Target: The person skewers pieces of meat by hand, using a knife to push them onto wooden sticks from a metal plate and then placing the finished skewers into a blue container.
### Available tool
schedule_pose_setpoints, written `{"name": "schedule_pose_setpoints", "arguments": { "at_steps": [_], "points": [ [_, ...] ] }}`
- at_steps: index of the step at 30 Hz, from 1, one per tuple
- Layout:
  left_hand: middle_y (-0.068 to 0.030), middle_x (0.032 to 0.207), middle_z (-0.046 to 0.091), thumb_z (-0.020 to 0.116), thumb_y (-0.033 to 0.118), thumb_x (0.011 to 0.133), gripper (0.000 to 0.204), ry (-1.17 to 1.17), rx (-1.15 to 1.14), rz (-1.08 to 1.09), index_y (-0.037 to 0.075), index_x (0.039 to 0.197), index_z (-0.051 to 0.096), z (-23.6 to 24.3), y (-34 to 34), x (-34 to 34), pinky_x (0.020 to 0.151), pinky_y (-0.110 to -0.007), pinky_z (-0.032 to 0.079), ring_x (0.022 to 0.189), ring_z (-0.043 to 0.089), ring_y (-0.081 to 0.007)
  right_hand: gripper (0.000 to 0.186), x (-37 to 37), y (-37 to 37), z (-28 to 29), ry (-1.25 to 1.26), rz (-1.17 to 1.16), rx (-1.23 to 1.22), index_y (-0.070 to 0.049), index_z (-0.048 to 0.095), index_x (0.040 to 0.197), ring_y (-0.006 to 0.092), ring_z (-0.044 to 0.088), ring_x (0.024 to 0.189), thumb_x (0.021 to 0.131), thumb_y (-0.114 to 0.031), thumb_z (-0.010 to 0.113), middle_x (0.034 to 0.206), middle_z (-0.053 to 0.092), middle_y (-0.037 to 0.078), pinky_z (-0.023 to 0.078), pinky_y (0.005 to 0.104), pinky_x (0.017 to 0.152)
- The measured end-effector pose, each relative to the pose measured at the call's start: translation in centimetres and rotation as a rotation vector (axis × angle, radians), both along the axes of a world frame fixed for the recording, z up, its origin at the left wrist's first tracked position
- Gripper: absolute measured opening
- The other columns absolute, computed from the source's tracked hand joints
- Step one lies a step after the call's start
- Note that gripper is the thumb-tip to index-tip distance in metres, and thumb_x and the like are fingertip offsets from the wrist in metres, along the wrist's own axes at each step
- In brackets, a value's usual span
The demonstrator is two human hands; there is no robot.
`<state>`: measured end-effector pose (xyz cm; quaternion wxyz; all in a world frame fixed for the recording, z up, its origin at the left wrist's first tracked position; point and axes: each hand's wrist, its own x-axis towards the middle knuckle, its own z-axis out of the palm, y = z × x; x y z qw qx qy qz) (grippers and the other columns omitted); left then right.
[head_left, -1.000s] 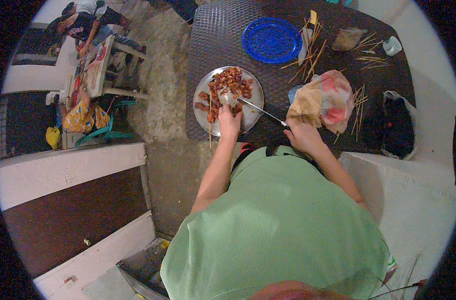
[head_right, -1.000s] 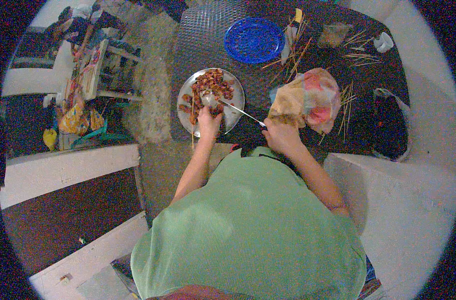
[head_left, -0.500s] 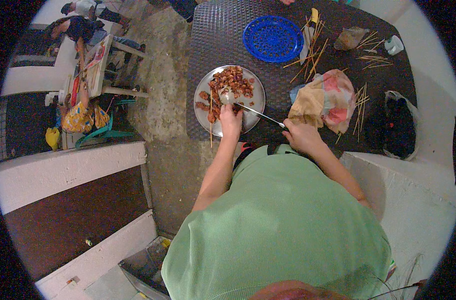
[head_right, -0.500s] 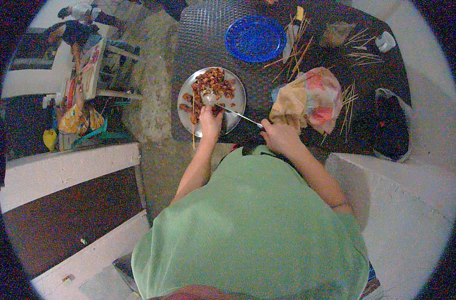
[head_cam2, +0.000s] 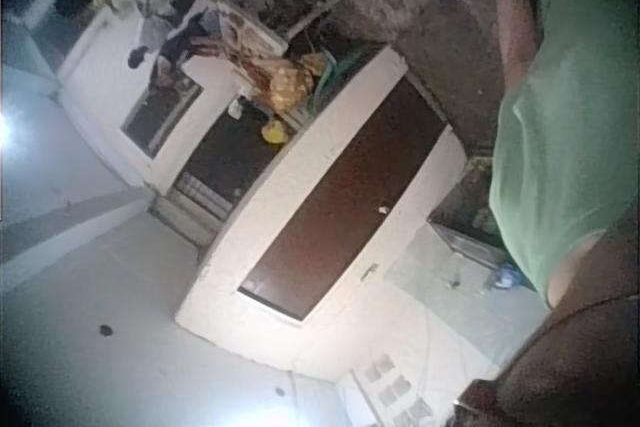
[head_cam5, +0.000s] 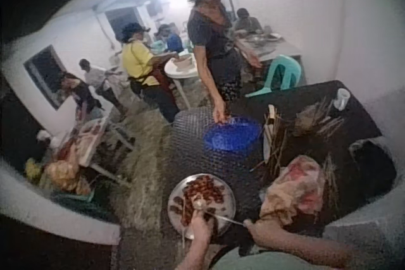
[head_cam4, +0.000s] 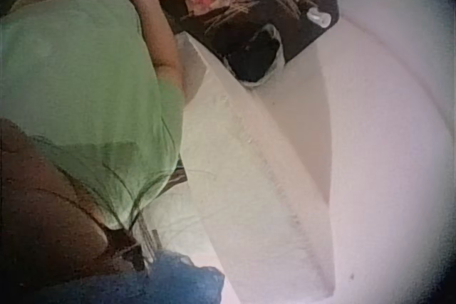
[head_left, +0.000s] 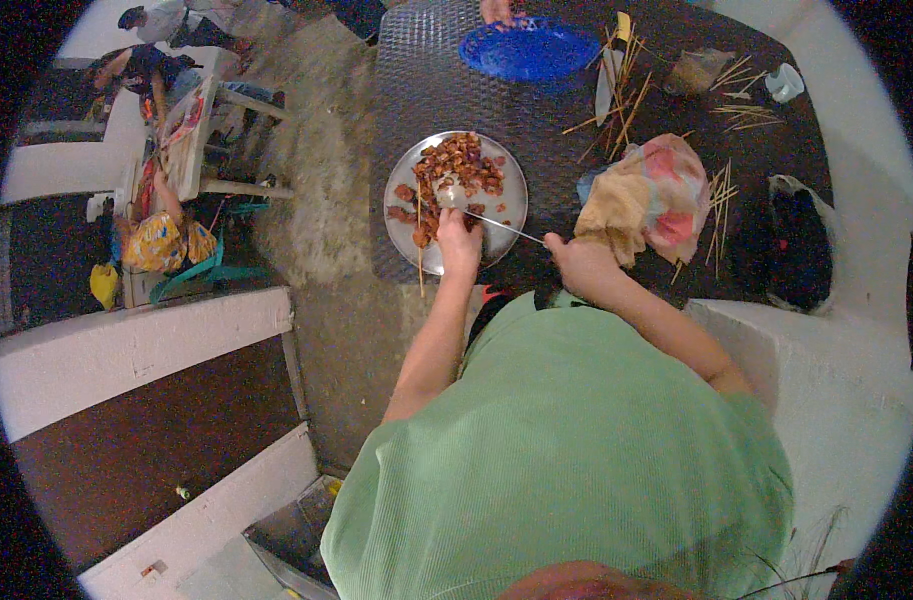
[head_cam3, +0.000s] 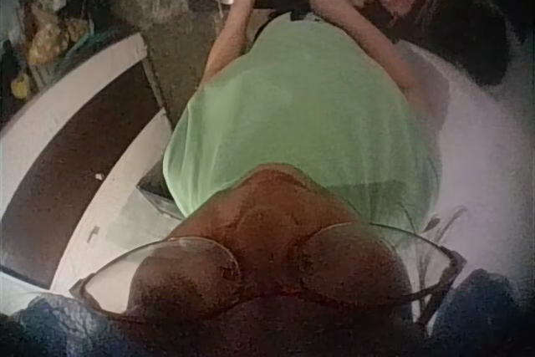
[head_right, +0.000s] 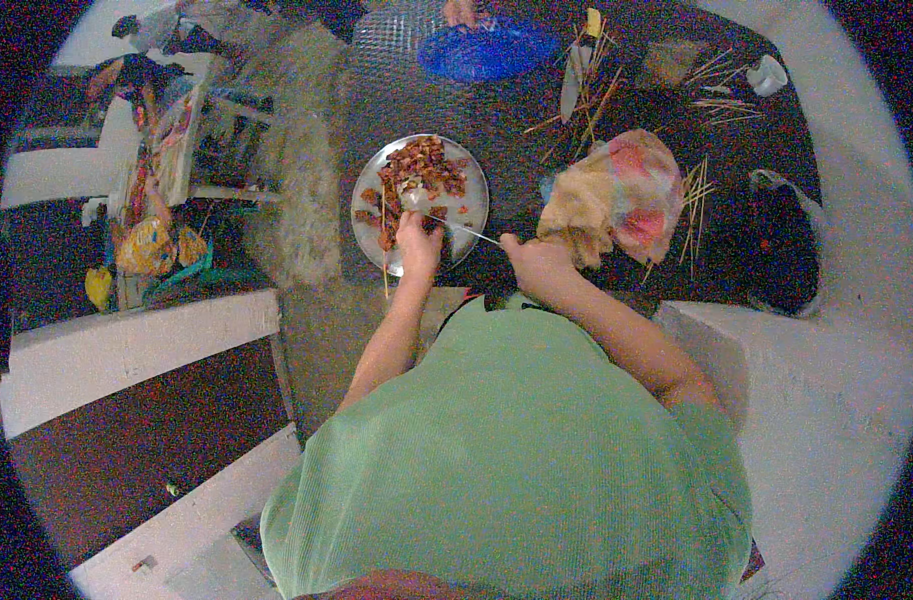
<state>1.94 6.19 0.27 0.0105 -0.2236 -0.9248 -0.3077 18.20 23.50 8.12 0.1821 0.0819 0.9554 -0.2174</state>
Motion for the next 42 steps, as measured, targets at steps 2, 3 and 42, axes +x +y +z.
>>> {"name": "schedule_pose_setpoints", "arguments": {
  "at_steps": [2, 3, 42],
  "points": [
    [-0.021, 0.093, 0.058, 0.073, 0.003, 0.063, 0.029, -0.013, 0.044, 0.003, -0.004, 0.088, 0.061, 0.1, 0.1, 0.2, 0.079, -0.045, 0.048, 0.087, 0.058, -0.0404, 0.03, 0.0, -0.1, -0.2, 0.014, 0.015, -0.013, -0.005, 0.044, 0.115, 0.0373, 0.067, 0.078, 0.085, -0.01, 0.049, 0.083, 0.067, 0.019, 0.052, 0.0498, 0.062],
    [-0.0212, 0.093, 0.058, 0.073, 0.003, 0.063, 0.029, -0.011, 0.035, 0.011, -0.004, 0.089, 0.061, 0.1, 0.2, 0.3, 0.079, -0.045, 0.048, 0.087, 0.058, -0.0405, 0.029, 0.1, -0.2, -0.1, 0.007, 0.018, -0.001, -0.004, 0.044, 0.114, 0.0373, 0.067, 0.078, 0.085, -0.01, 0.048, 0.082, 0.067, 0.019, 0.052, 0.05, 0.062],
    [-0.023, 0.098, 0.055, 0.07, 0.011, 0.072, 0.033, 0.064, -0.092, 0.021, -0.006, 0.095, 0.054, -0.7, 1.3, 0.6, 0.085, -0.046, 0.046, 0.095, 0.054, -0.041, 0.026, 2.6, 1.0, 0.8, -0.011, -0.09, -0.02, -0.005, 0.047, 0.109, 0.0385, 0.065, 0.076, 0.088, -0.021, 0.053, 0.081, 0.065, 0.021, 0.049, 0.0519, 0.064]
  ]
}}
